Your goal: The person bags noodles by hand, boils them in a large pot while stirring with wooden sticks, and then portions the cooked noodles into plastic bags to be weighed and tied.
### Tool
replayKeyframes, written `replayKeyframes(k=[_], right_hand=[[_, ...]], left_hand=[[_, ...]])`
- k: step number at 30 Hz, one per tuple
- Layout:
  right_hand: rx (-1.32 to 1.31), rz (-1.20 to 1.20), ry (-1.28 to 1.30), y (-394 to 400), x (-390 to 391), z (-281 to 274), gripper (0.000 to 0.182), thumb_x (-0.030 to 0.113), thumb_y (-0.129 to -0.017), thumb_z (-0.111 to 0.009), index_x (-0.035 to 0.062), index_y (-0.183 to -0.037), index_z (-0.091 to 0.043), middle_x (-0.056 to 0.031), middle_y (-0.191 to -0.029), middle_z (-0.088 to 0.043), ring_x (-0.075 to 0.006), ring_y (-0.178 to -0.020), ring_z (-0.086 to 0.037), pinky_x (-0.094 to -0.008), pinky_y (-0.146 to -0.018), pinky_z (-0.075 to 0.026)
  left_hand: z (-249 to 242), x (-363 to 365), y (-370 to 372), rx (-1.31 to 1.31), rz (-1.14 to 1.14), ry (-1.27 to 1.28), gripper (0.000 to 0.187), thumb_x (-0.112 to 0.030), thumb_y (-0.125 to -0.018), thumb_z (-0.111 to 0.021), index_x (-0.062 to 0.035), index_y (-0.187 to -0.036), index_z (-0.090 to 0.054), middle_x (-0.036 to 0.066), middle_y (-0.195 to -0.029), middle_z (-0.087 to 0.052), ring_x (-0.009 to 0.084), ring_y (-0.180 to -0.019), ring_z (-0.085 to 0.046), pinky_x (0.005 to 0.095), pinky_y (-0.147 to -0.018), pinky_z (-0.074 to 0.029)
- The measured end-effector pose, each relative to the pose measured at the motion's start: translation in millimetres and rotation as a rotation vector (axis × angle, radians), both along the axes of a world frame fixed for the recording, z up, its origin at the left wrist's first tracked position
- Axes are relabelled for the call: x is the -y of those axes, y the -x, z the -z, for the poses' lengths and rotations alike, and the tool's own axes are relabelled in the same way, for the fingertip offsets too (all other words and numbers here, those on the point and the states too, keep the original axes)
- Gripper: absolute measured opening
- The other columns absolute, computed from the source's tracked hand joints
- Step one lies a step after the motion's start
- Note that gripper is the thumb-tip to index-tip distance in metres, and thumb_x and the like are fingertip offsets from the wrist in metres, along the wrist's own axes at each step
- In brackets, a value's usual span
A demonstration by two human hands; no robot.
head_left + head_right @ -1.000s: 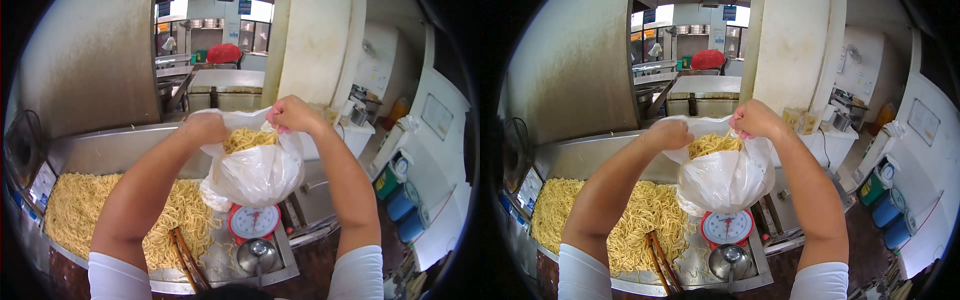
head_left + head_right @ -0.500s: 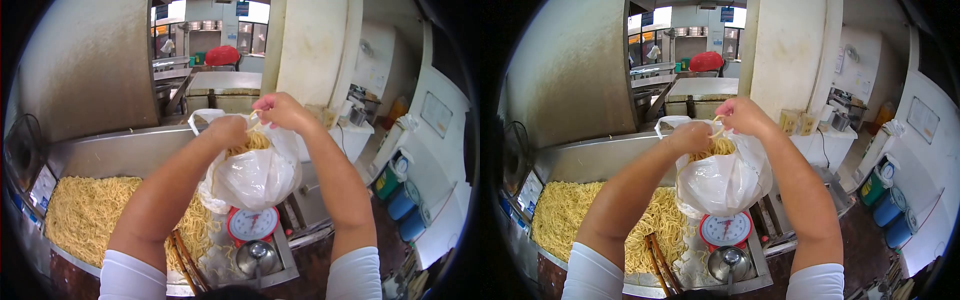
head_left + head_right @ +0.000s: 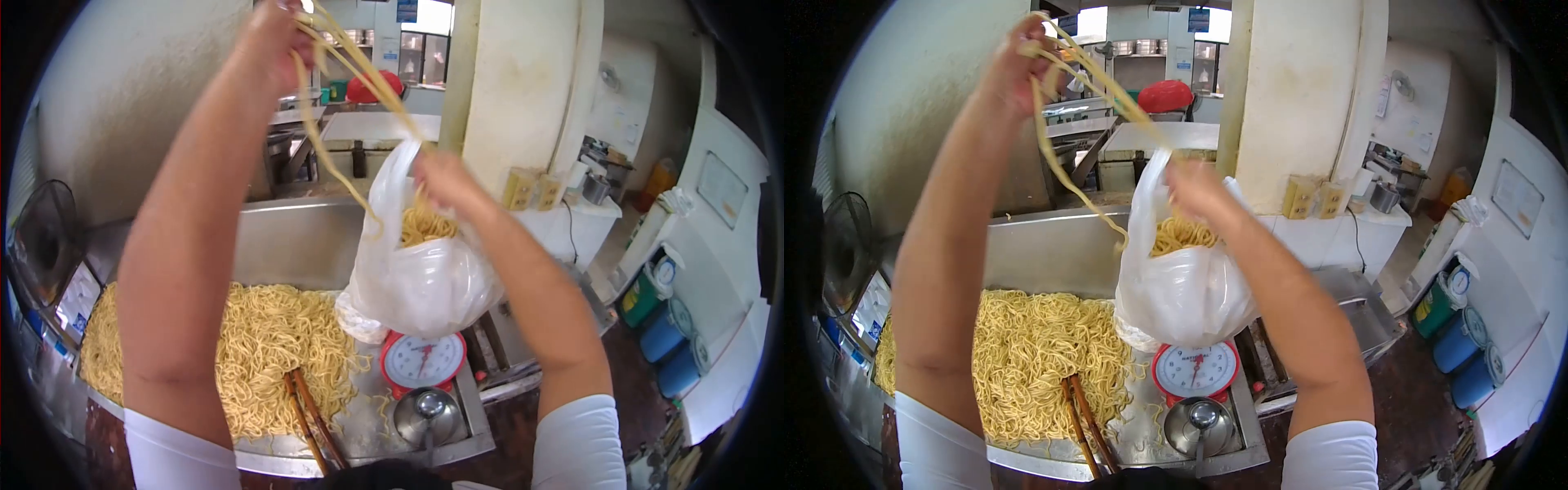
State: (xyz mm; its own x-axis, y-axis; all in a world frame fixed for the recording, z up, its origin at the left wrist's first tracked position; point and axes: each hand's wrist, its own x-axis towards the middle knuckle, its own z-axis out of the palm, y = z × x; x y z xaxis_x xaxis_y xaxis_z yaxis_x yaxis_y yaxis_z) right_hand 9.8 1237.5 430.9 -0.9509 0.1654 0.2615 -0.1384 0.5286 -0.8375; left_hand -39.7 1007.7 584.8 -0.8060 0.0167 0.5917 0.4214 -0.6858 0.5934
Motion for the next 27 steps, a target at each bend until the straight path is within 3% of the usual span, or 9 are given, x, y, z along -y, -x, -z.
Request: replayKeyframes(k=[4, 7, 9, 14, 16, 18, 20, 24, 27], right_hand=[[-0.454, -0.039, -0.483, 11.1, 6.2, -47.9, 0.037, 0.038, -0.088, -0.053, 0.0041, -0.076, -0.060, -0.0040, -0.060, -0.053, -0.0162, -0.046, -0.045, -0.0333, -0.044, -0.034], [-0.081, 0.019, -0.601, -12.0, 44.1, -97.3, 0.038, 0.041, -0.085, -0.056, 0.0054, -0.073, -0.060, -0.0023, -0.057, -0.048, -0.0145, -0.046, -0.042, -0.0323, -0.042, -0.030], [-0.053, 0.009, -0.578, -20.3, 48.8, -117.7, 0.038, 0.042, -0.084, -0.057, 0.0058, -0.072, -0.060, -0.0022, -0.056, -0.047, -0.0137, -0.046, -0.041, -0.0310, -0.042, -0.028], [-0.171, 0.040, -0.377, -19.6, 58.3, -136.4, 0.036, 0.041, -0.080, -0.061, 0.0066, -0.070, -0.059, -0.0010, -0.054, -0.042, -0.0113, -0.043, -0.035, -0.0282, -0.040, -0.024], [-0.212, 0.028, -0.416, -14.2, 55.4, -131.5, 0.035, 0.040, -0.080, -0.061, 0.0065, -0.071, -0.060, -0.0005, -0.056, -0.045, -0.0113, -0.043, -0.037, -0.0283, -0.040, -0.026], [-0.257, -0.026, -0.642, -11.5, 52.5, -124.9, 0.035, 0.034, -0.075, -0.059, 0.0003, -0.070, -0.067, -0.0141, -0.064, -0.063, -0.0251, -0.055, -0.061, -0.0361, -0.053, -0.047], [-0.304, -0.004, -0.656, -11.8, 48.2, -117.2, 0.037, 0.036, -0.073, -0.061, -0.0007, -0.073, -0.067, -0.0163, -0.070, -0.066, -0.0279, -0.060, -0.063, -0.0365, -0.056, -0.049], [-0.321, 0.003, -0.405, -20.0, 32.4, -103.9, 0.043, 0.044, -0.075, -0.069, 0.0022, -0.081, -0.069, -0.0118, -0.068, -0.065, -0.0201, -0.060, -0.063, -0.0327, -0.052, -0.048], [-0.253, -0.117, -0.146, -42.3, 19.0, -73.5, 0.024, 0.032, -0.082, -0.067, 0.0083, -0.079, -0.063, 0.0009, -0.062, -0.055, -0.0075, -0.053, -0.049, -0.0242, -0.045, -0.035]], left_hand=[[17.2, 38.7, 28.3, -0.010, 0.010, 0.317, 0.019, -0.026, -0.092, -0.056, -0.0154, -0.077, -0.057, -0.005, -0.061, -0.056, 0.0077, -0.043, -0.041, 0.0230, -0.039, -0.032], [46.8, -13.3, -35.0, 0.189, -0.104, 0.244, 0.015, -0.026, -0.091, -0.057, -0.0140, -0.087, -0.064, -0.004, -0.068, -0.065, 0.0059, -0.045, -0.037, 0.0234, -0.041, -0.031], [63.6, -20.3, -36.9, 0.156, -0.035, 0.334, 0.019, -0.027, -0.087, -0.059, -0.0129, -0.097, -0.067, -0.003, -0.083, -0.071, 0.0036, -0.048, -0.037, 0.0226, -0.042, -0.028], [81.0, -19.7, -38.2, 0.080, 0.098, 0.550, 0.021, -0.026, -0.082, -0.064, -0.0118, -0.098, -0.065, -0.009, -0.074, -0.059, 0.0027, -0.049, -0.035, 0.0221, -0.044, -0.024], [84.7, -25.7, -42.0, -0.104, 0.048, 0.761, 0.022, -0.026, -0.080, -0.068, -0.0118, -0.097, -0.063, -0.009, -0.067, -0.049, 0.0025, -0.050, -0.032, 0.0223, -0.045, -0.024], [89.0, -30.9, -47.6, -0.050, 0.011, 0.777, 0.023, -0.025, -0.080, -0.071, -0.0120, -0.096, -0.061, -0.008, -0.068, -0.049, 0.0027, -0.051, -0.033, 0.0221, -0.046, -0.024], [89.4, -34.3, -51.6, 0.029, 0.012, 0.840, 0.022, -0.026, -0.082, -0.070, -0.0121, -0.096, -0.061, -0.007, -0.066, -0.048, 0.0036, -0.052, -0.034, 0.0227, -0.046, -0.025], [88.9, -40.1, -50.3, 0.147, -0.051, 0.806, 0.014, -0.027, -0.087, -0.058, -0.0133, -0.084, -0.056, -0.003, -0.074, -0.060, 0.0051, -0.051, -0.033, 0.0233, -0.046, -0.024], [74.0, -28.3, -41.3, 0.292, 0.006, 0.397, 0.025, -0.030, -0.095, -0.046, -0.0105, -0.083, -0.054, 0.002, -0.070, -0.061, 0.0055, -0.042, -0.031, 0.0202, -0.034, -0.024]])
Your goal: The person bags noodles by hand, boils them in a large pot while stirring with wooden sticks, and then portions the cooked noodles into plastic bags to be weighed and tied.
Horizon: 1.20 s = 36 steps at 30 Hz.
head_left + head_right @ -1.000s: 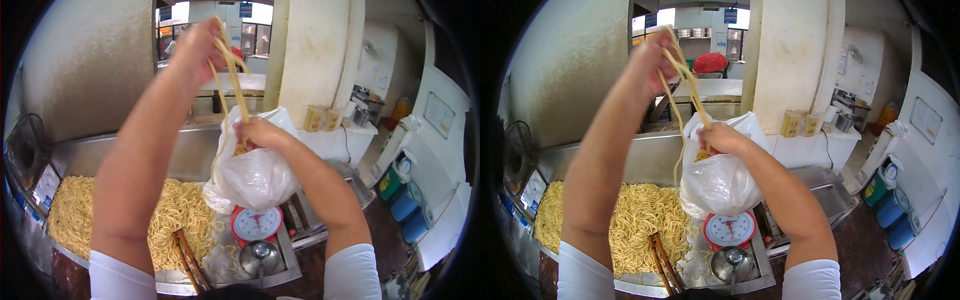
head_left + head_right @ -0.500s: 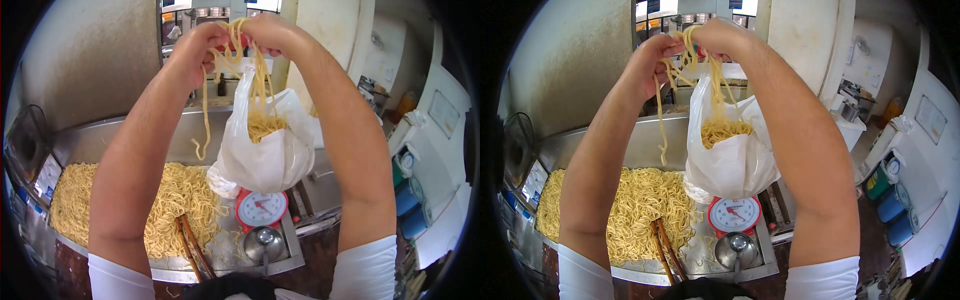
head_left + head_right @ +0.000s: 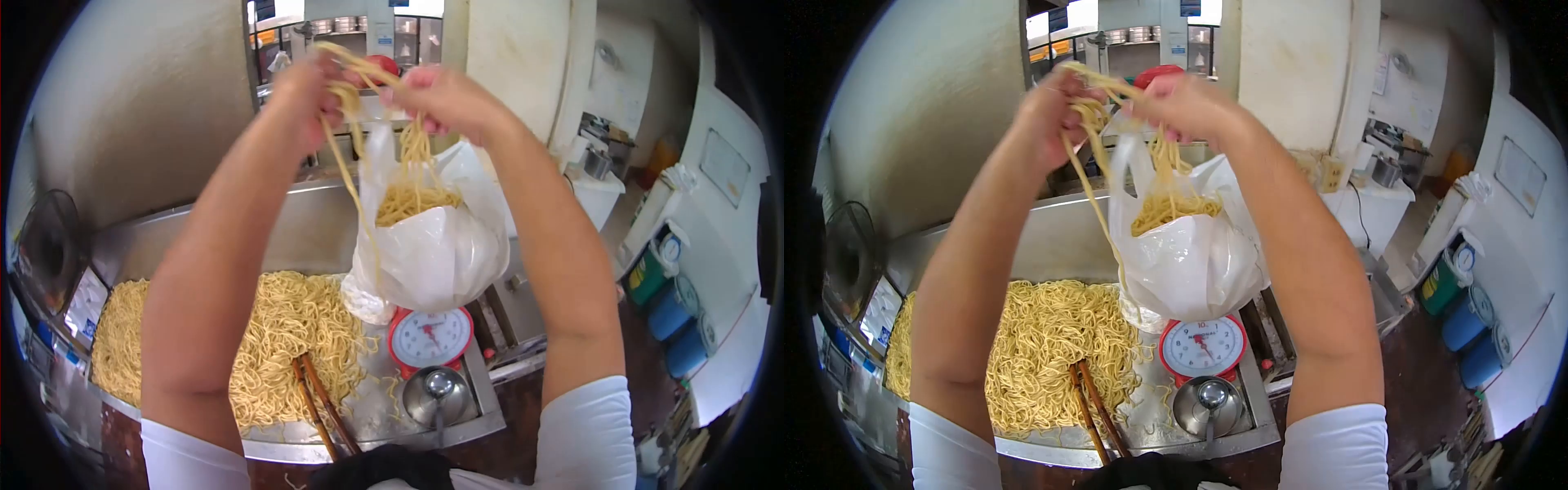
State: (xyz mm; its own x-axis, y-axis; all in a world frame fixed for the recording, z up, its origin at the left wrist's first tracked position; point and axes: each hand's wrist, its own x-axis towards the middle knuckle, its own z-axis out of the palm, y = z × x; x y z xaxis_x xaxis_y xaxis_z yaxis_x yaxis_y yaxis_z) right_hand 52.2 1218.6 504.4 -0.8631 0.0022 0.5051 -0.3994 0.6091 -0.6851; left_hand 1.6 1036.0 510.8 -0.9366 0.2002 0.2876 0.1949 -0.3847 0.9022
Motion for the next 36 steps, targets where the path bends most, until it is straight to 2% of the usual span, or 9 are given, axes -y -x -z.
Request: replayKeyframes(k=[6, 12, 15, 19, 21, 25, 29, 33, 36], right_hand=[[0.426, -0.046, -0.380, 44.2, -54.4, 94.5, 0.019, 0.026, -0.080, -0.071, 0.0081, -0.086, -0.071, -0.0034, -0.071, -0.066, -0.0106, -0.065, -0.062, -0.0255, -0.056, -0.049], [0.157, 0.330, -0.747, 71.4, -66.1, 110.6, 0.024, 0.017, -0.083, -0.056, 0.0028, -0.096, -0.071, -0.0182, -0.100, -0.070, -0.0317, -0.094, -0.068, -0.0428, -0.078, -0.055], [0.087, 0.542, -0.793, 78.4, -65.9, 113.9, 0.025, 0.020, -0.082, -0.054, 0.0058, -0.092, -0.073, -0.0190, -0.097, -0.070, -0.0363, -0.091, -0.067, -0.0452, -0.080, -0.053], [-0.135, 0.629, -0.587, 61.3, -33.7, 78.0, 0.028, 0.027, -0.086, -0.060, 0.0019, -0.083, -0.070, -0.0175, -0.090, -0.071, -0.0319, -0.083, -0.068, -0.0421, -0.073, -0.053], [0.020, 0.290, -0.105, 62.2, -21.3, 45.7, 0.032, 0.034, -0.085, -0.063, 0.0030, -0.075, -0.067, -0.0063, -0.063, -0.063, -0.0172, -0.052, -0.058, -0.0353, -0.048, -0.044], [0.155, 0.065, 0.155, 7.9, 42.5, 12.5, 0.037, 0.034, -0.089, -0.056, 0.0017, -0.073, -0.065, -0.0061, -0.055, -0.055, -0.0174, -0.046, -0.052, -0.0345, -0.045, -0.039], [0.222, -0.244, -1.029, -54.4, 101.9, -1.2, 0.040, 0.036, -0.088, -0.054, 0.0001, -0.075, -0.066, -0.0106, -0.051, -0.050, -0.0229, -0.048, -0.054, -0.0344, -0.046, -0.040], [-0.052, -0.445, -1.203, -27.8, 174.0, 11.3, 0.040, 0.037, -0.087, -0.056, 0.0001, -0.076, -0.066, -0.0120, -0.053, -0.052, -0.0246, -0.051, -0.056, -0.0362, -0.048, -0.041], [-0.227, -0.507, -1.238, -18.3, 216.7, 23.3, 0.040, 0.038, -0.086, -0.057, 0.0001, -0.076, -0.067, -0.0131, -0.055, -0.054, -0.0258, -0.053, -0.057, -0.0375, -0.049, -0.043]], left_hand=[[-51.7, 126.5, 44.8, -0.057, -0.192, -0.379, 0.034, -0.035, -0.101, -0.041, -0.0060, -0.106, -0.059, 0.003, -0.078, -0.060, 0.0184, -0.068, -0.058, 0.0353, -0.052, -0.051], [-81.6, 569.6, 204.8, -0.201, -0.451, -0.138, 0.016, -0.013, -0.094, -0.053, -0.0027, -0.102, -0.062, 0.006, -0.081, -0.063, 0.0166, -0.063, -0.059, 0.0268, -0.052, -0.051], [-26.8, 594.5, 147.6, -0.439, -0.522, 0.399, 0.025, -0.023, -0.098, -0.049, -0.0044, -0.105, -0.064, 0.012, -0.101, -0.068, 0.0189, -0.084, -0.066, 0.0274, -0.069, -0.057], [43.2, 713.3, 157.8, -0.069, -0.662, -0.068, 0.025, -0.024, -0.098, -0.049, -0.0046, -0.105, -0.064, 0.012, -0.101, -0.069, 0.0200, -0.084, -0.067, 0.0287, -0.068, -0.058], [72.6, 720.7, 164.0, -0.030, -0.532, -0.089, 0.026, -0.025, -0.098, -0.049, -0.0047, -0.104, -0.064, 0.013, -0.101, -0.069, 0.0205, -0.084, -0.067, 0.0294, -0.067, -0.058], [131.8, 666.0, 162.4, 0.048, -0.381, -0.036, 0.028, -0.026, -0.101, -0.046, -0.0039, -0.110, -0.061, 0.011, -0.094, -0.067, 0.0219, -0.080, -0.066, 0.0318, -0.067, -0.057], [155.1, 465.0, 94.8, -0.057, -0.315, -0.103, 0.046, -0.032, -0.102, -0.046, -0.0039, -0.138, -0.043, 0.002, -0.079, -0.056, 0.0089, -0.065, -0.053, 0.0230, -0.070, -0.050], [142.3, 293.7, 8.9, -0.167, 0.652, 0.012, 0.059, -0.039, -0.100, -0.050, -0.0018, -0.143, -0.037, -0.001, -0.089, -0.052, 0.0028, -0.063, -0.042, 0.0192, -0.064, -0.041], [173.1, 251.7, -14.4, -0.267, 0.279, 0.131, 0.059, -0.040, -0.099, -0.052, -0.0016, -0.142, -0.038, -0.004, -0.083, -0.049, 0.0018, -0.058, -0.039, 0.0178, -0.060, -0.038]])
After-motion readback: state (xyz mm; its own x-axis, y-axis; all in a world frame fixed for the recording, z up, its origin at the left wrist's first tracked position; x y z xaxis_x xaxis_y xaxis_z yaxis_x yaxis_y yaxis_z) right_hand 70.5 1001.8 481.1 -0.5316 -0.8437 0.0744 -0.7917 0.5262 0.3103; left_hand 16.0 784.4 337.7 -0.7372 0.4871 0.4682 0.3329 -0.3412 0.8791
